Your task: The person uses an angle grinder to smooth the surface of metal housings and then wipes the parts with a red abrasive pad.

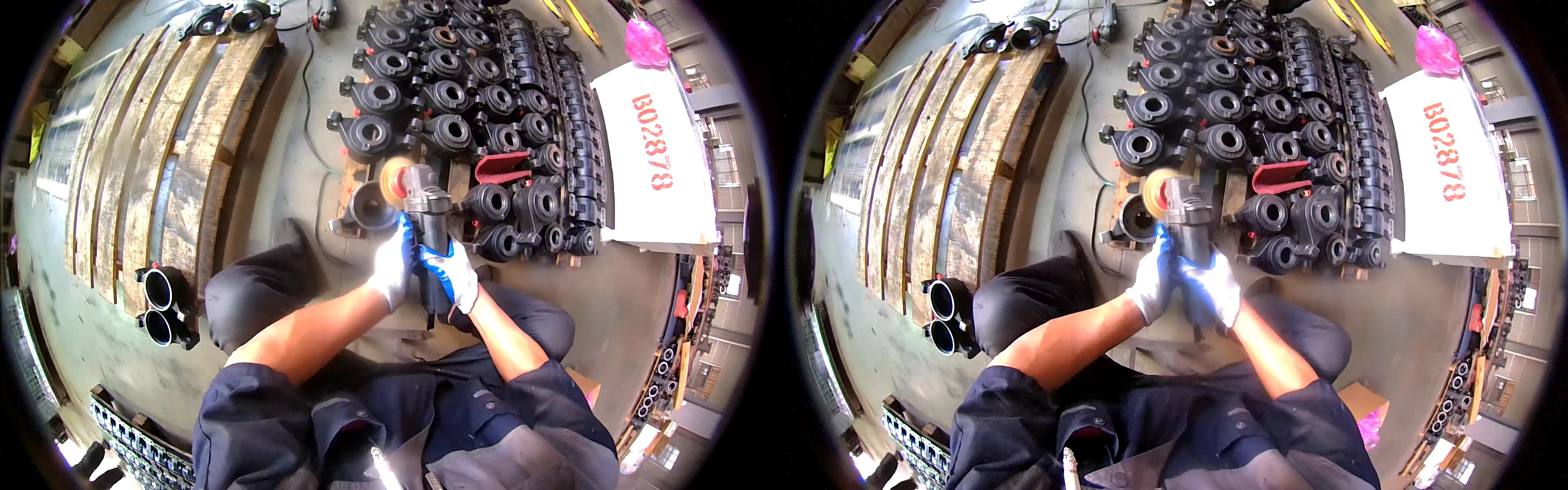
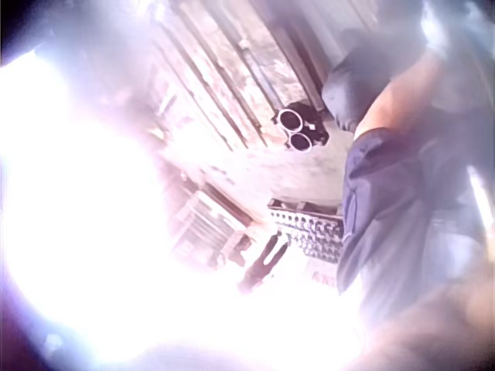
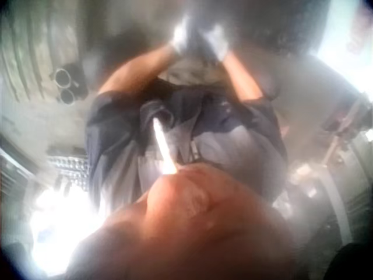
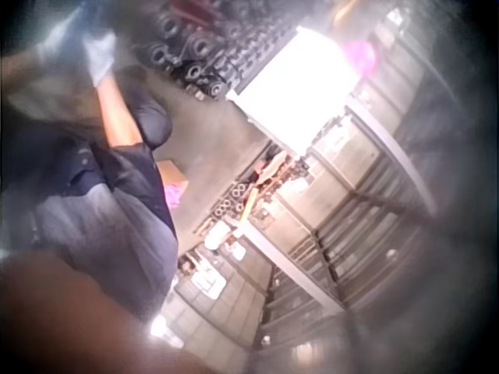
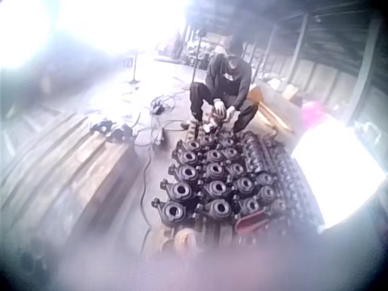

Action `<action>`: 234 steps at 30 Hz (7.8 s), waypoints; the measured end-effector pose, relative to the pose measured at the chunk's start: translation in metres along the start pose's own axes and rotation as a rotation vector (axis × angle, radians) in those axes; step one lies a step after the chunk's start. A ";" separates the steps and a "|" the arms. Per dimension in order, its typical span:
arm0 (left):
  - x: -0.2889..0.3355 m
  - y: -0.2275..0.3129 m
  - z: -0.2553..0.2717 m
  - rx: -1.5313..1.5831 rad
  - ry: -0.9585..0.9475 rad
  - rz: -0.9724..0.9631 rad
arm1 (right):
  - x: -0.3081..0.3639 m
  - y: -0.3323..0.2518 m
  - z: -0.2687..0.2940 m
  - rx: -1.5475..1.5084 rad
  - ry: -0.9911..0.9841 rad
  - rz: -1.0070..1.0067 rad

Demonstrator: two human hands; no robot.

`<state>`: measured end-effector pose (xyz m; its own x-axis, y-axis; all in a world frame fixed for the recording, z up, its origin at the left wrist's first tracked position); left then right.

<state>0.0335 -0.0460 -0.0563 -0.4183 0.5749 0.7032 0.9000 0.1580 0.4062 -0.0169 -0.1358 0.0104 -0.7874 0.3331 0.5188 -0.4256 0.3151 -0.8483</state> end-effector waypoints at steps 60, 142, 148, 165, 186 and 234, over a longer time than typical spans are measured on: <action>0.259 0.149 0.031 0.273 -0.787 -0.432 | 0.045 -0.187 0.115 -0.289 -0.142 0.765; -0.071 -0.029 0.053 -1.197 0.452 -0.114 | 0.126 -0.125 0.144 -0.396 0.196 0.437; -0.078 -0.031 -0.009 -0.635 0.501 -0.025 | 0.126 -0.119 0.146 -0.422 0.202 0.430; 0.006 -0.062 -0.068 -1.079 -0.277 -0.088 | 0.119 -0.114 0.125 -0.353 0.194 0.375; 0.047 -0.022 -0.106 -0.028 -0.401 -0.007 | 0.073 -0.011 0.073 -0.401 0.084 -0.051; 0.006 -0.035 -0.028 -0.145 0.166 -0.154 | 0.010 0.005 0.020 -0.119 -0.215 -0.067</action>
<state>-0.0041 -0.0706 -0.0497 -0.5740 0.4118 0.7077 0.8022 0.1098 0.5868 -0.0358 -0.1491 0.0089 -0.8412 0.1154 0.5282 -0.4346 0.4370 -0.7875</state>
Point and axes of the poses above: each hand's wrist, its own x-axis away from the middle knuckle, its own z-axis out of the back of the hand, y = z × x, the point moved 8 cm from there along -x, towards the middle knuckle, and after that the axes turned 4 degrees about x, right-handed, at the moved point
